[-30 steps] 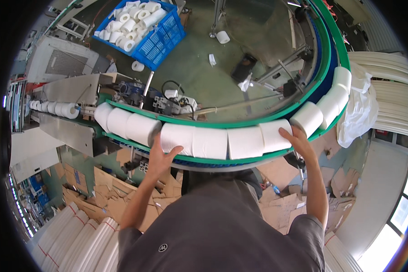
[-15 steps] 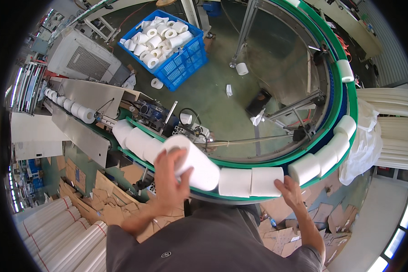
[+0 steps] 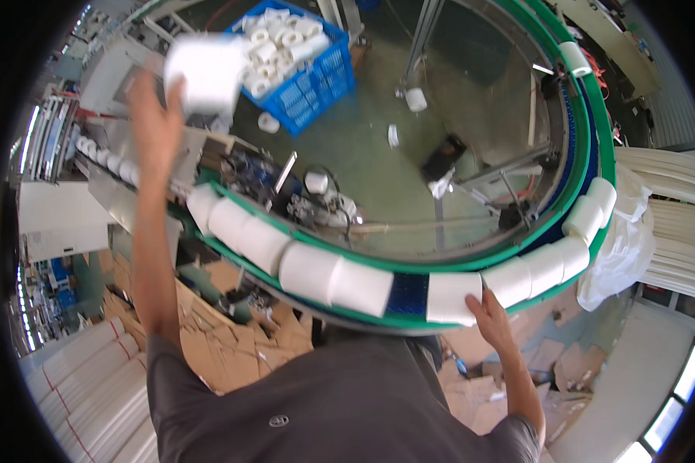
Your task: The person places white cylindrical rolls onto a curved conveyor belt and a circular rack, then interacts with a control panel. The person also handles a large white sheet-like object and continues loading rolls along the belt.
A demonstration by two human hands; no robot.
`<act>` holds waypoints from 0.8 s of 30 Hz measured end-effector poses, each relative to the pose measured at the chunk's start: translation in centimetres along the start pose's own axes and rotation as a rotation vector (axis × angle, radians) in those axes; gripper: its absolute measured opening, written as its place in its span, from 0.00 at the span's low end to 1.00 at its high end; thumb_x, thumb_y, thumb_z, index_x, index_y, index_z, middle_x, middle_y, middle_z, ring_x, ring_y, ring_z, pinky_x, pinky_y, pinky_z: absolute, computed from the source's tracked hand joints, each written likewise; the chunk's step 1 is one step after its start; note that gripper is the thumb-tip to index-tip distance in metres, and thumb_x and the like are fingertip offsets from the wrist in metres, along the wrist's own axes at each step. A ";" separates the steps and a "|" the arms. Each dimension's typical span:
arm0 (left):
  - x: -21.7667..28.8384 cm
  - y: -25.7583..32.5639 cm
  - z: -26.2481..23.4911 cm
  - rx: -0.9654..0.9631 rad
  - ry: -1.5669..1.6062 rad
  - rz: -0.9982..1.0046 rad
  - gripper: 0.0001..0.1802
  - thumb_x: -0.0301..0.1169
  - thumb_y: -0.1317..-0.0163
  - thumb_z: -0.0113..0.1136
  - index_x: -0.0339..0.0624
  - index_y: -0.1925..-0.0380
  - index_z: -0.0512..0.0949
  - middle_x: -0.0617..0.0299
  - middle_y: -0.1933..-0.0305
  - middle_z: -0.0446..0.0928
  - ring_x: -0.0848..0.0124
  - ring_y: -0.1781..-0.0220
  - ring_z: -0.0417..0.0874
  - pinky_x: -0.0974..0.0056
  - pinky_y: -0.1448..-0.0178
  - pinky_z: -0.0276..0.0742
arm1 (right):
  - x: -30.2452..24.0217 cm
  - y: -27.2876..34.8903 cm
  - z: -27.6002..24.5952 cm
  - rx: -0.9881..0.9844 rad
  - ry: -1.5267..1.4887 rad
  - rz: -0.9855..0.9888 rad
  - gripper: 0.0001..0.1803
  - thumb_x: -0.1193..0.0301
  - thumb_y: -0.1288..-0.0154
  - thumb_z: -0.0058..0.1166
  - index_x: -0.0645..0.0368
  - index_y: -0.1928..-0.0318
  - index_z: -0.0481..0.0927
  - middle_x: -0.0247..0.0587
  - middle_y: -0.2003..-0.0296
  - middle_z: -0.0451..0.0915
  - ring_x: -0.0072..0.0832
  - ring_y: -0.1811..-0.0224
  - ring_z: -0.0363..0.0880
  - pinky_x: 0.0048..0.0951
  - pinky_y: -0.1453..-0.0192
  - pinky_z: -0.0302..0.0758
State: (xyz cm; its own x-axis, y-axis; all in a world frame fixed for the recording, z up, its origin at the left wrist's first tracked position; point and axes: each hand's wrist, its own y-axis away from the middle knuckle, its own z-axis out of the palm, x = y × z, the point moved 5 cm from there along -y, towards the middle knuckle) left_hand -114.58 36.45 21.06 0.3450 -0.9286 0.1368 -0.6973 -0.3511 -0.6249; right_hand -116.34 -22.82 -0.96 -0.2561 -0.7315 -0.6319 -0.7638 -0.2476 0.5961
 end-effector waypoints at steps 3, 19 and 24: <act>4.5 2.7 -0.4 -0.120 0.502 -0.081 0.19 0.38 0.28 0.58 0.39 0.44 0.77 0.48 0.49 0.80 0.56 0.46 0.80 0.55 0.42 0.75 | 1.2 0.1 0.2 0.010 -0.044 0.032 0.24 0.54 0.26 0.55 0.67 0.51 0.76 0.41 0.66 0.80 0.24 0.64 0.73 0.30 0.57 0.72; 5.9 32.1 2.7 -0.607 0.270 -0.343 0.23 0.31 0.36 0.64 0.34 0.43 0.75 0.44 0.54 0.71 0.50 0.56 0.77 0.50 0.54 0.74 | -4.9 0.7 9.9 -0.040 0.016 -0.096 0.25 0.54 0.25 0.50 0.67 0.47 0.69 0.68 0.56 0.77 0.63 0.51 0.75 0.50 0.47 0.71; 7.7 33.2 2.6 -0.480 0.310 -0.277 0.25 0.35 0.38 0.68 0.34 0.45 0.75 0.43 0.48 0.72 0.48 0.48 0.77 0.55 0.47 0.76 | -0.2 0.1 4.1 0.060 0.031 0.015 0.29 0.56 0.22 0.48 0.72 0.38 0.69 0.59 0.53 0.81 0.47 0.50 0.80 0.37 0.42 0.74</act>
State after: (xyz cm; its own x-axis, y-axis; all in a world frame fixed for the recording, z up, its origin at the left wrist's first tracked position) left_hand -133.43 18.01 -0.66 0.4049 -0.7622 0.5050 -0.8371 -0.5312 -0.1306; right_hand -118.75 -20.11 -2.80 -0.2502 -0.7544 -0.6069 -0.7944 -0.1984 0.5741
